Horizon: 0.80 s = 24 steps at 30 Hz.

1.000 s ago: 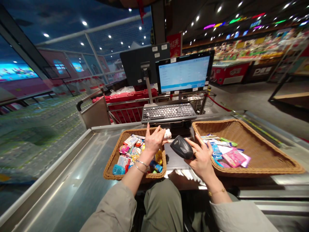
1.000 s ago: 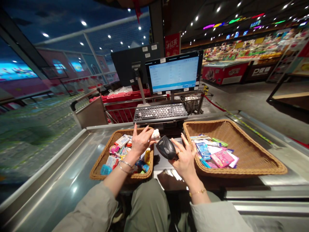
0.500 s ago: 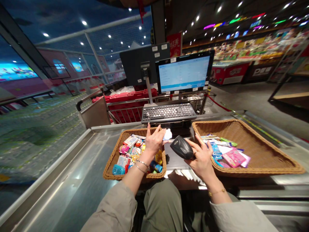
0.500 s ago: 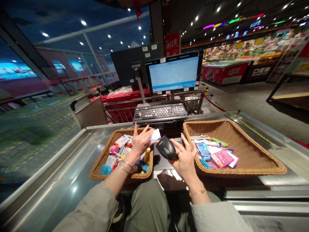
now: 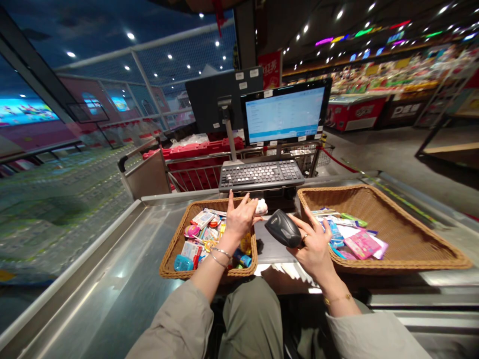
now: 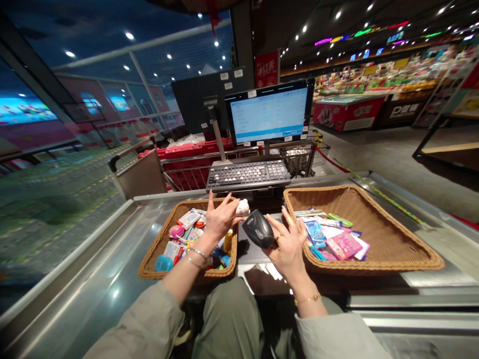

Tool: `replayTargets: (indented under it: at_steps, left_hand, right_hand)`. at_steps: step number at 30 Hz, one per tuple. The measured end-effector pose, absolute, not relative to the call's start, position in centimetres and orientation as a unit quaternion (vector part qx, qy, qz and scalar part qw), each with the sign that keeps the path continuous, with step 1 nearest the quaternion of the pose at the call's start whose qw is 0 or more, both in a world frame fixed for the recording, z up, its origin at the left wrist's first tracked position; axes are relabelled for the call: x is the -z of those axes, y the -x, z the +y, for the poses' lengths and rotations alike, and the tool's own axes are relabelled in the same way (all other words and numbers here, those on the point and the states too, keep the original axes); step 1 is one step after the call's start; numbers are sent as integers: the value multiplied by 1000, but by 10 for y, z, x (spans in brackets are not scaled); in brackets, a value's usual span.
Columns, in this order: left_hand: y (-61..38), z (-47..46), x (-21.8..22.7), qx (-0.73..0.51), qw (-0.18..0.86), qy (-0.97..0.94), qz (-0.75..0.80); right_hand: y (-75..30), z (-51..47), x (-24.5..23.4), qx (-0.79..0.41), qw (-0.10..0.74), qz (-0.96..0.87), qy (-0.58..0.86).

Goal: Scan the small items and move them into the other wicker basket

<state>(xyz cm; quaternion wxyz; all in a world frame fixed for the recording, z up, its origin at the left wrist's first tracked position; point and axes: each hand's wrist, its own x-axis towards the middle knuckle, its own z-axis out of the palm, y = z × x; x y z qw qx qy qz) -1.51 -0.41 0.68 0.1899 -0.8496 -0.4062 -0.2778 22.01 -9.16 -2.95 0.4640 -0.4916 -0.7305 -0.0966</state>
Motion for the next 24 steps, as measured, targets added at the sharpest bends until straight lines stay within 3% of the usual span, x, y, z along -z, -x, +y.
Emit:
replayTargets:
  at_steps: [24]
  left_hand:
    - [-68,0,-9,337,223,874,-270]
  right_hand:
    - [-286,-113,23,191,520,-597,580]
